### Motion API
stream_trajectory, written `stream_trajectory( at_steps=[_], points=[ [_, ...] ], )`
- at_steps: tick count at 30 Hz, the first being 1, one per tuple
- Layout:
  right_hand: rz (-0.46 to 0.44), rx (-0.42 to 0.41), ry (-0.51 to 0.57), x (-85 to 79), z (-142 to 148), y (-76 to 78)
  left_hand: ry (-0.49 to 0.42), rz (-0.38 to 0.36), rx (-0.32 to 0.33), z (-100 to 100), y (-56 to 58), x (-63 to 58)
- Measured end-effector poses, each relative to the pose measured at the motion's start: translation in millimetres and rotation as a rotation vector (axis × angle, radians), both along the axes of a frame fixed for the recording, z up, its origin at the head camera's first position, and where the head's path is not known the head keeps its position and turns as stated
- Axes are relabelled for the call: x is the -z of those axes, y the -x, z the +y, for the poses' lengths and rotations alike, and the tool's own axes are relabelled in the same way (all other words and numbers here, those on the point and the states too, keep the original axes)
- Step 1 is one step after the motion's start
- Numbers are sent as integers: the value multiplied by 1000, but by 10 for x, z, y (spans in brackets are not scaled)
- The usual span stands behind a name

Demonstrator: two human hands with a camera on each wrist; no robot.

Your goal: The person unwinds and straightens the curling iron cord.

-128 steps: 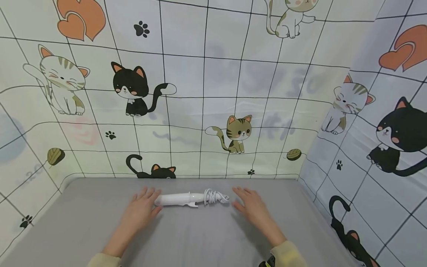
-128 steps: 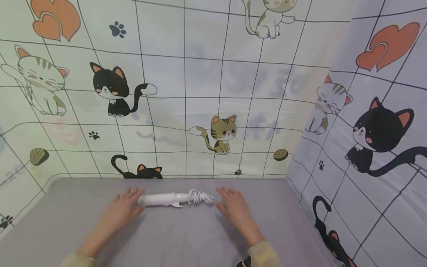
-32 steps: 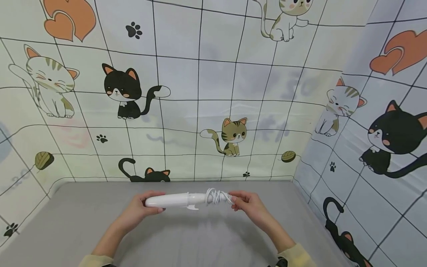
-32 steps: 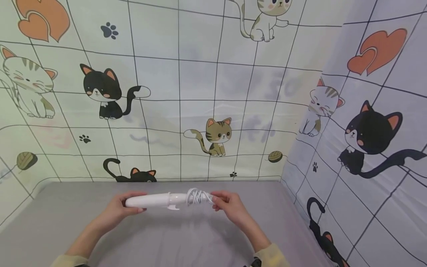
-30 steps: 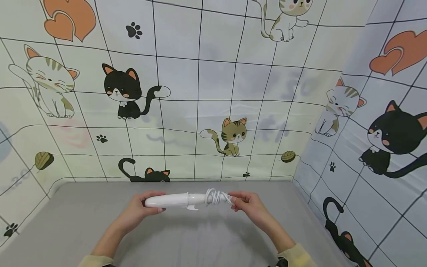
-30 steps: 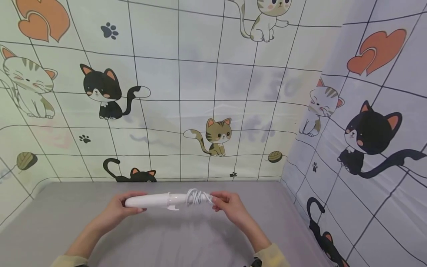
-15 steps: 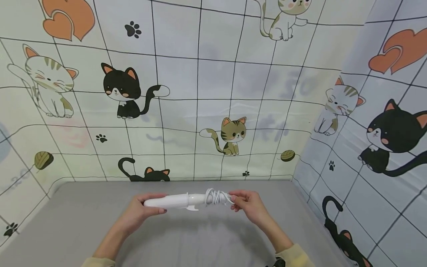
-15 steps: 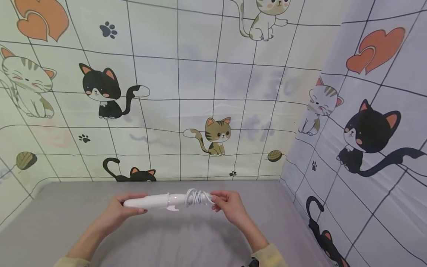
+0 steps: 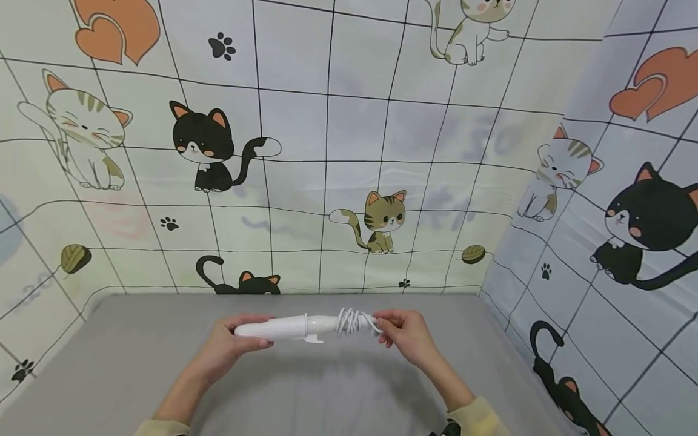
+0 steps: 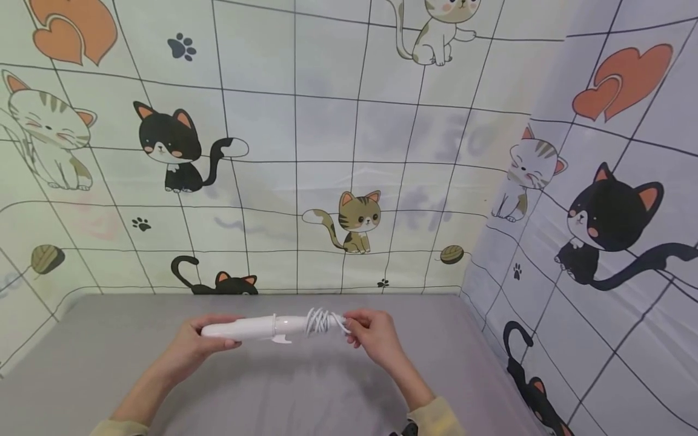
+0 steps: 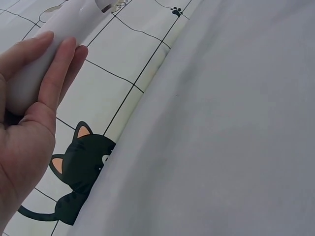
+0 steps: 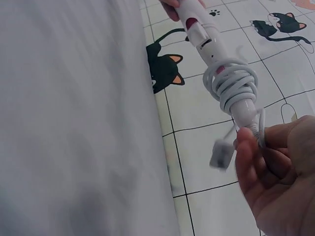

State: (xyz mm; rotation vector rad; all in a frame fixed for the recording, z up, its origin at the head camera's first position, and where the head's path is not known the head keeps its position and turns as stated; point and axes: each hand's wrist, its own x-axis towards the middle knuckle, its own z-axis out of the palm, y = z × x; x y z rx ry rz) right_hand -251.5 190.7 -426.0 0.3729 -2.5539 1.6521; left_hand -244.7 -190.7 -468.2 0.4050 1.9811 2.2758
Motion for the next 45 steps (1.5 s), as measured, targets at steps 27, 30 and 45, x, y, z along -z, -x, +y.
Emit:
stream_trajectory(
  at_steps=[27,30,45],
  points=[
    [-118,-96,79,104,-39,154,-55,29,101,-57,-36,11],
    [-129,-128,94,121,-53,155,-59,32,96,-63,-33,22],
    [-37,-51,49,206,61,153,-35,33,55,-126,-46,86]
  ],
)
